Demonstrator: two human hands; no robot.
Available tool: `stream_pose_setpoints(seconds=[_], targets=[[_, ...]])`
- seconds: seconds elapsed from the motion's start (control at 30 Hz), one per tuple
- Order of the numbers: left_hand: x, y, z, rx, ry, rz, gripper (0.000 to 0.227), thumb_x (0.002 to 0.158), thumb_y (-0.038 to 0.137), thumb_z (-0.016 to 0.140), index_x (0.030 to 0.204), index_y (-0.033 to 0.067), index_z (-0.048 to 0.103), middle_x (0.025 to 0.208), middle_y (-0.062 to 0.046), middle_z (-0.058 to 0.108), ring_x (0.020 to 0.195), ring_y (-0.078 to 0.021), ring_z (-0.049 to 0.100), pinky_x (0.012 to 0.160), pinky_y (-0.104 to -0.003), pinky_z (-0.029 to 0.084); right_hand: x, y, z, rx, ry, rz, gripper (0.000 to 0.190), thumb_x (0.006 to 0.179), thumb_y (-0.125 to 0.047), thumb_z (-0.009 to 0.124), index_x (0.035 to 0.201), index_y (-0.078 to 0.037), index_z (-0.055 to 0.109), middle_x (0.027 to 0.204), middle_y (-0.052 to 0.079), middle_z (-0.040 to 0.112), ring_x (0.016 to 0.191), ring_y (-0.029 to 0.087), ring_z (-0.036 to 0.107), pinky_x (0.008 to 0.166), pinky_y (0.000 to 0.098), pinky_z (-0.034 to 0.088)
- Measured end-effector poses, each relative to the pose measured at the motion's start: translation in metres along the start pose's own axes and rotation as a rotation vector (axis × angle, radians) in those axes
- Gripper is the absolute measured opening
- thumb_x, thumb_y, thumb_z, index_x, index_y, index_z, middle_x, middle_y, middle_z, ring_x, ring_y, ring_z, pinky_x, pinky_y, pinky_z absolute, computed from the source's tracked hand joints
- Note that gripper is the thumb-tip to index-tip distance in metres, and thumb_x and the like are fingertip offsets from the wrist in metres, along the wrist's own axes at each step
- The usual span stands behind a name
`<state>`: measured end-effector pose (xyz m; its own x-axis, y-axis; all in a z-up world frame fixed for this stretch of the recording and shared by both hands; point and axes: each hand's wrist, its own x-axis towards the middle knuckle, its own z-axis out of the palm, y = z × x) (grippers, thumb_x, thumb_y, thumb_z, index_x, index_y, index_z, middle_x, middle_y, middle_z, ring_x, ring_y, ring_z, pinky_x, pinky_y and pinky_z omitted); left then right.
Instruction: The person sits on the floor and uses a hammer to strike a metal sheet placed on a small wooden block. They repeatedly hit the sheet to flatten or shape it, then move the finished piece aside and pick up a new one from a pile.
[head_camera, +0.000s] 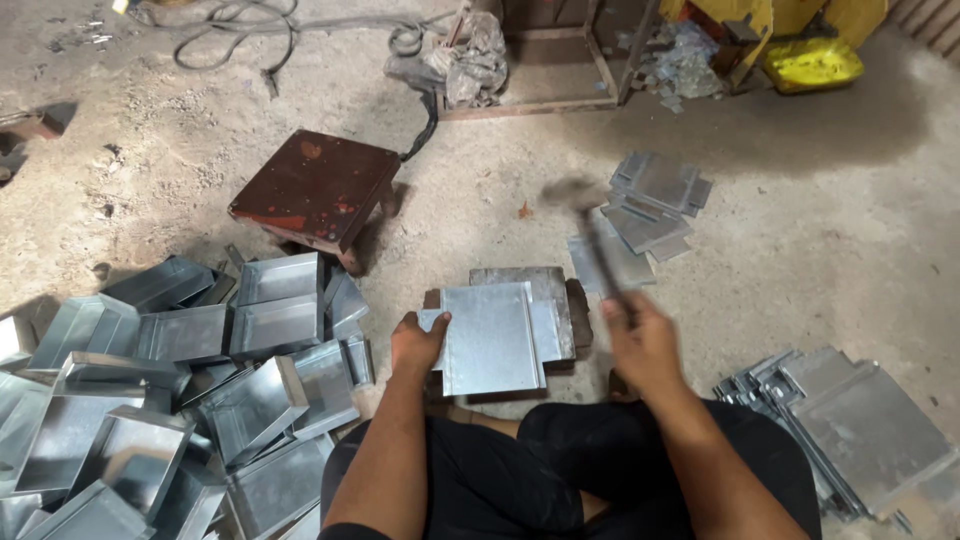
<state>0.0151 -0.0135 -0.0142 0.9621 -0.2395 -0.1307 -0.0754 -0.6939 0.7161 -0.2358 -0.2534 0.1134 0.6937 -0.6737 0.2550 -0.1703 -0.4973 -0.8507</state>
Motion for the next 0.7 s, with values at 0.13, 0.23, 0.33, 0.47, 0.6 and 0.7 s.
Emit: stream_pose_setpoints(seconds=[0.13, 0.23, 0.33, 0.47, 0.6, 0.7], targets=[[-0.011, -0.011, 0.009, 0.042, 0.000, -0.001, 0.077, 0.084, 0.061, 0.073, 0.120, -0.0065, 0.064, 0.120, -0.032, 0.067, 0.117, -0.0461, 0.063, 0.100, -0.048, 0.051, 0.010, -0.040, -0.056, 0.324, 0.236, -0.654, 0.044, 0.118, -0.046, 0.048, 0.104, -0.004, 0.052, 0.078, 0.004, 0.058, 0.062, 0.014, 0.055, 0.054, 0.0280, 0.046], [-0.001, 0.000, 0.004, -0.003, 0.017, 0.006, 0.077, 0.083, 0.059, 0.074, 0.122, -0.0064, 0.062, 0.119, -0.032, 0.067, 0.116, -0.0456, 0.064, 0.099, -0.047, 0.052, 0.017, -0.042, -0.056, 0.826, 0.369, -0.825, 0.043, 0.110, -0.053, 0.047, 0.110, -0.011, 0.049, 0.070, 0.006, 0.059, 0.050, 0.011, 0.054, 0.050, 0.0291, 0.046], [-0.003, 0.000, 0.004, -0.005, -0.017, -0.022, 0.079, 0.083, 0.059, 0.074, 0.124, -0.0068, 0.061, 0.120, -0.031, 0.066, 0.116, -0.0445, 0.064, 0.098, -0.047, 0.053, 0.000, -0.012, -0.014, 0.742, 0.406, -0.823, 0.043, 0.107, -0.048, 0.049, 0.106, -0.006, 0.056, 0.072, 0.013, 0.063, 0.060, 0.022, 0.060, 0.058, 0.0359, 0.049], [-0.007, -0.002, 0.003, -0.014, -0.031, -0.055, 0.081, 0.083, 0.059, 0.074, 0.127, -0.0070, 0.060, 0.122, -0.031, 0.065, 0.117, -0.0435, 0.064, 0.097, -0.046, 0.053, -0.029, 0.038, 0.041, -0.291, -0.131, 0.059, 0.043, 0.103, -0.042, 0.052, 0.101, -0.001, 0.064, 0.076, 0.022, 0.068, 0.072, 0.037, 0.069, 0.069, 0.0450, 0.054], [-0.008, -0.002, 0.002, -0.025, 0.045, 0.013, 0.082, 0.082, 0.059, 0.076, 0.126, -0.0079, 0.061, 0.121, -0.032, 0.066, 0.117, -0.0441, 0.064, 0.100, -0.046, 0.051, -0.026, 0.046, 0.041, -0.252, -0.215, 0.213, 0.047, 0.100, -0.044, 0.055, 0.088, -0.001, 0.070, 0.073, 0.019, 0.071, 0.070, 0.034, 0.071, 0.068, 0.0423, 0.053], [-0.002, 0.000, 0.001, -0.026, 0.044, -0.009, 0.079, 0.081, 0.059, 0.075, 0.124, -0.0062, 0.063, 0.122, -0.031, 0.067, 0.118, -0.0436, 0.064, 0.100, -0.046, 0.052, -0.009, 0.015, 0.007, 0.008, -0.025, 0.043, 0.045, 0.104, -0.042, 0.055, 0.087, -0.002, 0.067, 0.070, 0.012, 0.064, 0.065, 0.023, 0.060, 0.060, 0.0357, 0.047]])
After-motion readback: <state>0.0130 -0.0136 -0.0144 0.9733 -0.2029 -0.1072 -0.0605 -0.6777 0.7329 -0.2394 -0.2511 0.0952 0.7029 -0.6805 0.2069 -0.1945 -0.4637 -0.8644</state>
